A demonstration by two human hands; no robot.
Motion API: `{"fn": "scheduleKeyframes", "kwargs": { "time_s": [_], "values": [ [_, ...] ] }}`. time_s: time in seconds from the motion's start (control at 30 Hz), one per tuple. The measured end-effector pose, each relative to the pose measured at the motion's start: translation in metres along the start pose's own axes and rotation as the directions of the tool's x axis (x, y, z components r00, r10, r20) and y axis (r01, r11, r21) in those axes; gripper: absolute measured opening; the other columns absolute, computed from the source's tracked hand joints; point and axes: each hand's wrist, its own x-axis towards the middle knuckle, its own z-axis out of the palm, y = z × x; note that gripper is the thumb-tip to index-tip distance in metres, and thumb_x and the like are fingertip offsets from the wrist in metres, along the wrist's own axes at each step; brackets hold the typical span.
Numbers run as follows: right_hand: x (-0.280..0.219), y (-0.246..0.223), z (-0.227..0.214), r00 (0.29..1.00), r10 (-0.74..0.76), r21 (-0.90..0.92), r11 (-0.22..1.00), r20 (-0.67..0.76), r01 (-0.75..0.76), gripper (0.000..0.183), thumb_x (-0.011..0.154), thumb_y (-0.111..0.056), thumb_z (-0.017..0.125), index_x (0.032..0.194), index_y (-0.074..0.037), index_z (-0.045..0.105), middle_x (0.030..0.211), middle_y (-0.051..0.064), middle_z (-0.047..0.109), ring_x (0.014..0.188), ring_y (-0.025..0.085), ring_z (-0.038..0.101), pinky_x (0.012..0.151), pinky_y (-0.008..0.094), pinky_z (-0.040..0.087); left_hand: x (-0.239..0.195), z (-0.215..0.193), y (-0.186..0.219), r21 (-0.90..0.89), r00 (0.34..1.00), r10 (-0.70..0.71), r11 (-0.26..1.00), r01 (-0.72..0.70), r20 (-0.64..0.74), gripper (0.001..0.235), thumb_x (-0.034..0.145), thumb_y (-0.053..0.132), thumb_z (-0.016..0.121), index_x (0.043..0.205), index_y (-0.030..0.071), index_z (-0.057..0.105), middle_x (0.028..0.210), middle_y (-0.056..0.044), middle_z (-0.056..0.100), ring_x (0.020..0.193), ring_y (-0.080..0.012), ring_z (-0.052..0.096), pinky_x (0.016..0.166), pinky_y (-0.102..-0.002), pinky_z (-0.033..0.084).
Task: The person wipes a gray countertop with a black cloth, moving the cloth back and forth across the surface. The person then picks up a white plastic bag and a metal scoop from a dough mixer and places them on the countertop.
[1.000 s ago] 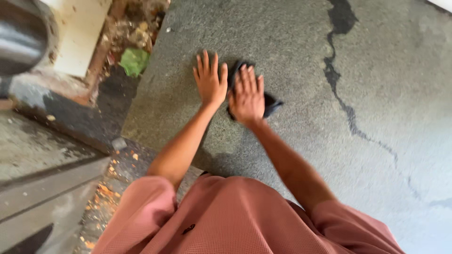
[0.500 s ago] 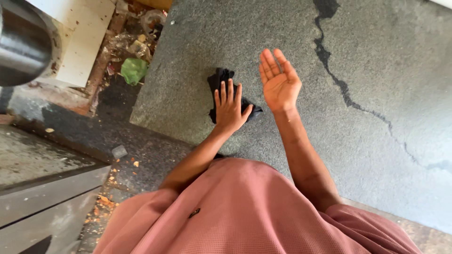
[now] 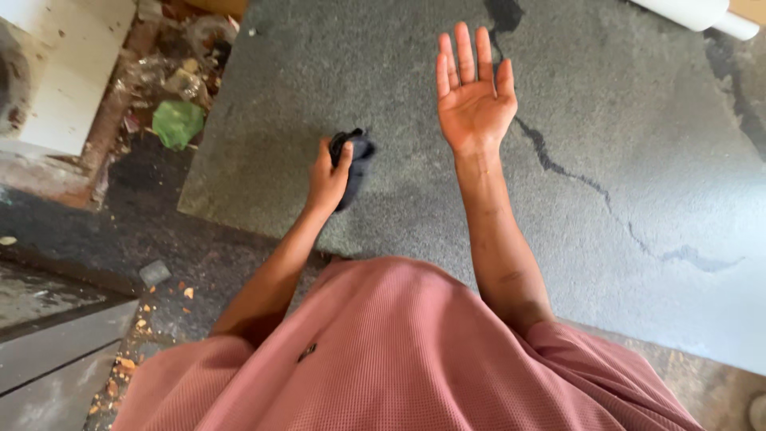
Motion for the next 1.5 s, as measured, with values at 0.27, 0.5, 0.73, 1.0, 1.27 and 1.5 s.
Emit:
{"fn": "scheduleKeyframes", "kwargs": {
  "time_s": [0.27,0.5,0.73,1.0,1.27,1.5],
  "values": [
    [0.015,0.082,0.117,0.92,0.17,0.011,0.983,0.353,-0.186,0.072,0.103,-0.063,0.041,0.152,-0.01,0.047,0.156,0.017,0.049,0.148,0.036,0.047,0.121,0.046,0.043,-0.011,0.051,0.181,-0.819,0.829,0.086,-0.13,0.559,0.553,0.065,0.11,0.053,0.037,0.137,-0.002,0.057,0.124,-0.016,0.068,0.108,-0.0248,0.07,0.097,-0.038,0.058],
    [-0.031,0.099,0.117,0.836,0.22,-0.389,0.921,0.503,-0.009,0.074,0.108,-0.065,0.034,0.153,-0.009,0.051,0.151,0.023,0.06,0.134,0.035,0.061,0.104,0.049,0.055,0.006,0.009,0.206,-0.936,0.929,-0.127,-0.111,0.334,0.346,0.051,0.107,0.046,0.036,0.128,0.005,0.059,0.114,-0.01,0.07,0.104,-0.0236,0.069,0.089,-0.039,0.056],
    [0.032,0.11,0.046,0.85,-0.295,-0.845,0.191,0.436,0.5,0.031,0.108,-0.028,0.06,0.13,-0.006,0.059,0.125,0.014,0.071,0.116,0.026,0.067,0.088,0.046,0.062,-0.017,-0.005,0.217,-0.981,0.867,-0.488,0.098,0.168,0.1,0.047,0.107,0.044,0.043,0.132,0.008,0.06,0.113,-0.003,0.069,0.097,-0.0164,0.068,0.086,-0.035,0.056],
    [0.008,0.112,-0.092,0.999,0.046,-0.614,-0.789,-0.024,0.022,0.03,0.099,-0.022,0.064,0.126,-0.008,0.065,0.12,0.012,0.074,0.113,0.029,0.071,0.091,0.044,0.06,-0.066,0.064,0.195,0.251,0.869,0.429,0.894,-0.371,-0.247,0.057,0.102,0.028,0.058,0.15,-0.001,0.047,0.161,-0.036,0.031,0.144,-0.0607,0.029,0.119,-0.062,0.027],
    [-0.025,0.123,-0.104,0.945,0.327,-0.505,-0.818,-0.015,0.275,0.039,0.092,-0.025,0.064,0.127,-0.008,0.068,0.122,0.017,0.074,0.115,0.035,0.07,0.098,0.043,0.057,0.032,0.044,0.006,-0.258,0.893,-0.353,0.923,0.284,-0.279,0.05,0.102,0.031,0.058,0.148,0.01,0.054,0.164,-0.031,0.028,0.147,-0.053,0.03,0.122,-0.06,0.026],
    [-0.076,0.126,0.006,0.871,0.464,-0.936,-0.207,0.162,0.284,0.064,0.094,-0.057,0.065,0.142,-0.016,0.059,0.141,0.02,0.064,0.133,0.037,0.06,0.11,0.047,0.049,-0.007,-0.001,-0.034,-0.968,0.964,-0.089,-0.003,0.253,0.252,0.057,0.103,0.043,0.052,0.154,0.017,0.05,0.168,-0.021,0.024,0.153,-0.0482,0.022,0.125,-0.061,0.019]
  ]
}}
